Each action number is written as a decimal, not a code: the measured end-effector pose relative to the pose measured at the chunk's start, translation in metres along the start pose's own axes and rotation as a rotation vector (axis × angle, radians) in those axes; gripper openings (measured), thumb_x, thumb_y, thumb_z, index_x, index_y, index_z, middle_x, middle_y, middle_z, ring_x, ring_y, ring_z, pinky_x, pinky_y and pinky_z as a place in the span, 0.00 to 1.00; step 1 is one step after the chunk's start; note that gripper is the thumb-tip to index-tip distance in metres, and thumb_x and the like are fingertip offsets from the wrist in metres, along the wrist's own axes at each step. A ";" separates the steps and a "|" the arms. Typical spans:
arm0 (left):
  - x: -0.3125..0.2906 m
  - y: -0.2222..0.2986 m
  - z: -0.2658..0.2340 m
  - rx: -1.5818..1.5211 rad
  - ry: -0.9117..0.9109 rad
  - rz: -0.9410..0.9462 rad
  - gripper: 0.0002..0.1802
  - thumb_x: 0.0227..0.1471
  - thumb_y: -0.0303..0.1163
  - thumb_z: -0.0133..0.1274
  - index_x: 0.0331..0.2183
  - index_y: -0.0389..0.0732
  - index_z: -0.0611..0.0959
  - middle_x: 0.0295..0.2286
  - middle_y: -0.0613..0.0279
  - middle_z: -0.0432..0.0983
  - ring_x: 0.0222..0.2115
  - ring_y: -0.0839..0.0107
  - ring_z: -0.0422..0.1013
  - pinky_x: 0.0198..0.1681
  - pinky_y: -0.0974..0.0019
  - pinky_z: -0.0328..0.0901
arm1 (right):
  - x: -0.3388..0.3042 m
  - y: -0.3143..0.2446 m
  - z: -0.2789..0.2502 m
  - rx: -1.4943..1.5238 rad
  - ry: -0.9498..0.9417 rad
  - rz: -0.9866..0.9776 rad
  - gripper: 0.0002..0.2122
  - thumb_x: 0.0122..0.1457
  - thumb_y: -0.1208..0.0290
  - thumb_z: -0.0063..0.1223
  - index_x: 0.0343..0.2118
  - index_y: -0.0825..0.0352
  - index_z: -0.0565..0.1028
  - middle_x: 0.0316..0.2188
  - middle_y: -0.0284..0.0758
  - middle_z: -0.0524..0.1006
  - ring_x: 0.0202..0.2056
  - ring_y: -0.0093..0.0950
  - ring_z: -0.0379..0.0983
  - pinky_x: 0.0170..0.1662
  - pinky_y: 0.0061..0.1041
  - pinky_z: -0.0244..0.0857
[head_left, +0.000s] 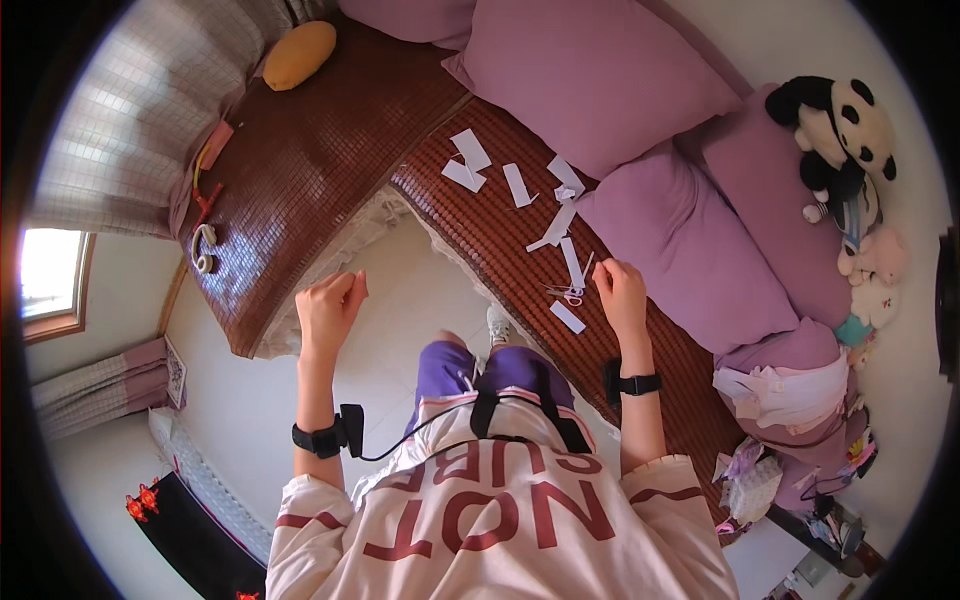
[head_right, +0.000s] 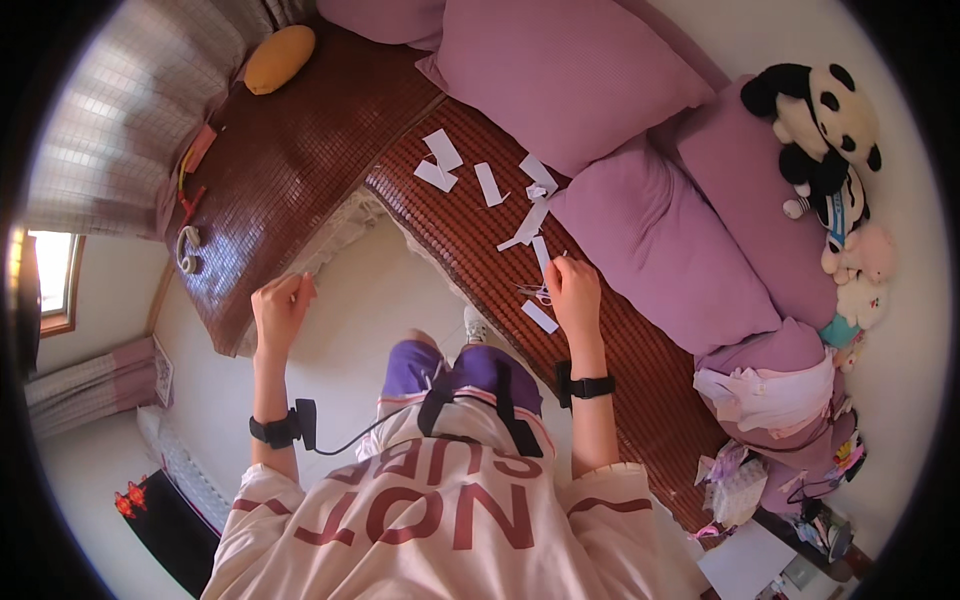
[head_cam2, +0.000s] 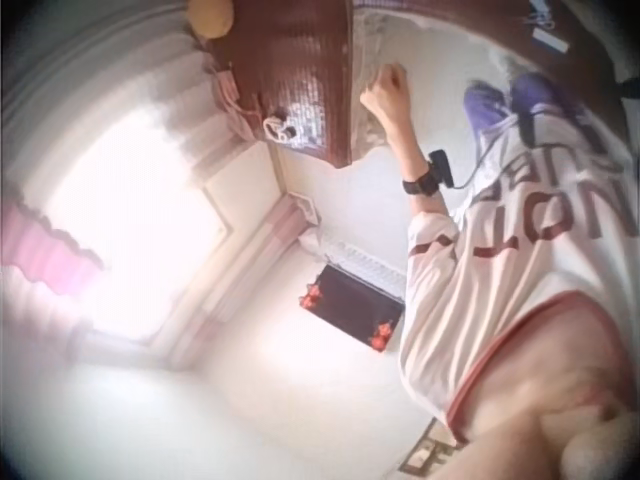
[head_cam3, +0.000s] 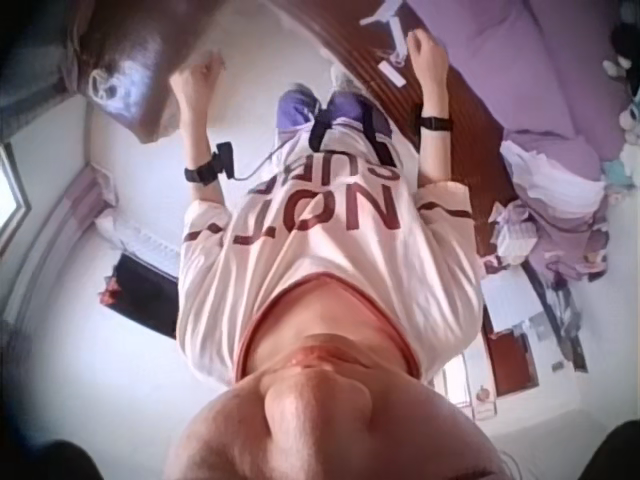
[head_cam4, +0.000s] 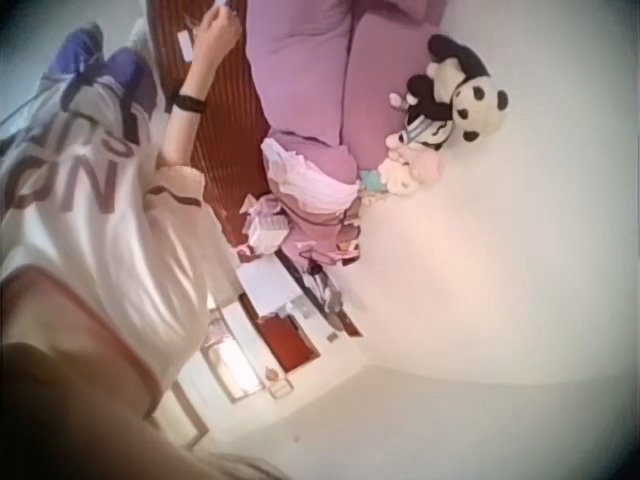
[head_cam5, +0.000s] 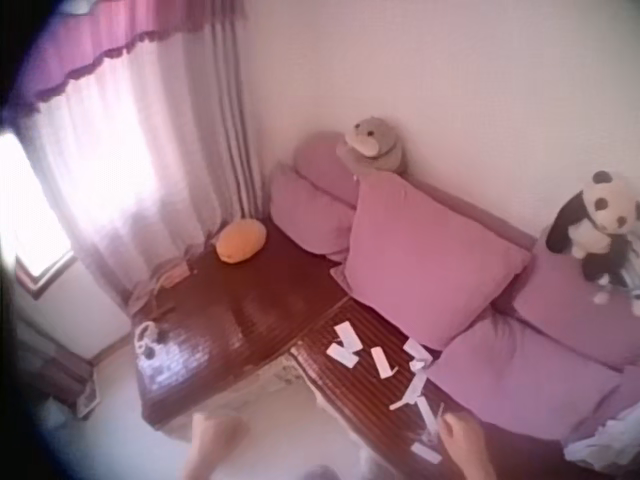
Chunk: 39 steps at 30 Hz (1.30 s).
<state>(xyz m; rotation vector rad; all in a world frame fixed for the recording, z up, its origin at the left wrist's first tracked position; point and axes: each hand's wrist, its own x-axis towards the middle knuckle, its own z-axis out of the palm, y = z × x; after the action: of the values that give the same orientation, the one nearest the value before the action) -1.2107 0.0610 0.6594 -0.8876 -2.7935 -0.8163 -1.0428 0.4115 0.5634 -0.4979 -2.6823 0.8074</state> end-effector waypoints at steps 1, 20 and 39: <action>0.014 -0.010 0.003 0.003 -0.001 -0.003 0.16 0.46 0.28 0.52 0.12 0.38 0.71 0.11 0.64 0.66 0.09 0.71 0.61 0.13 0.71 0.54 | 0.014 -0.006 0.004 0.013 -0.006 0.022 0.10 0.53 0.71 0.46 0.19 0.70 0.65 0.16 0.39 0.66 0.22 0.38 0.63 0.27 0.34 0.57; 0.303 -0.177 0.198 -0.198 -0.579 0.263 0.12 0.46 0.31 0.52 0.15 0.38 0.75 0.13 0.59 0.68 0.12 0.65 0.65 0.15 0.67 0.59 | 0.104 -0.014 0.185 0.019 0.186 0.748 0.10 0.54 0.69 0.45 0.21 0.69 0.70 0.19 0.37 0.72 0.25 0.36 0.68 0.30 0.33 0.60; 0.263 -0.283 0.518 0.064 -0.644 0.218 0.14 0.46 0.40 0.52 0.17 0.42 0.75 0.11 0.62 0.66 0.11 0.64 0.65 0.14 0.65 0.59 | 0.115 0.214 0.396 -0.078 0.041 0.755 0.06 0.51 0.70 0.49 0.23 0.67 0.70 0.17 0.36 0.69 0.25 0.37 0.66 0.31 0.35 0.60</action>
<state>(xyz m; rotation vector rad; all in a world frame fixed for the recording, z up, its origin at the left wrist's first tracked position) -1.5526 0.2703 0.1525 -1.6551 -3.1127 -0.4598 -1.2421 0.4383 0.1446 -1.5738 -2.4729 0.8434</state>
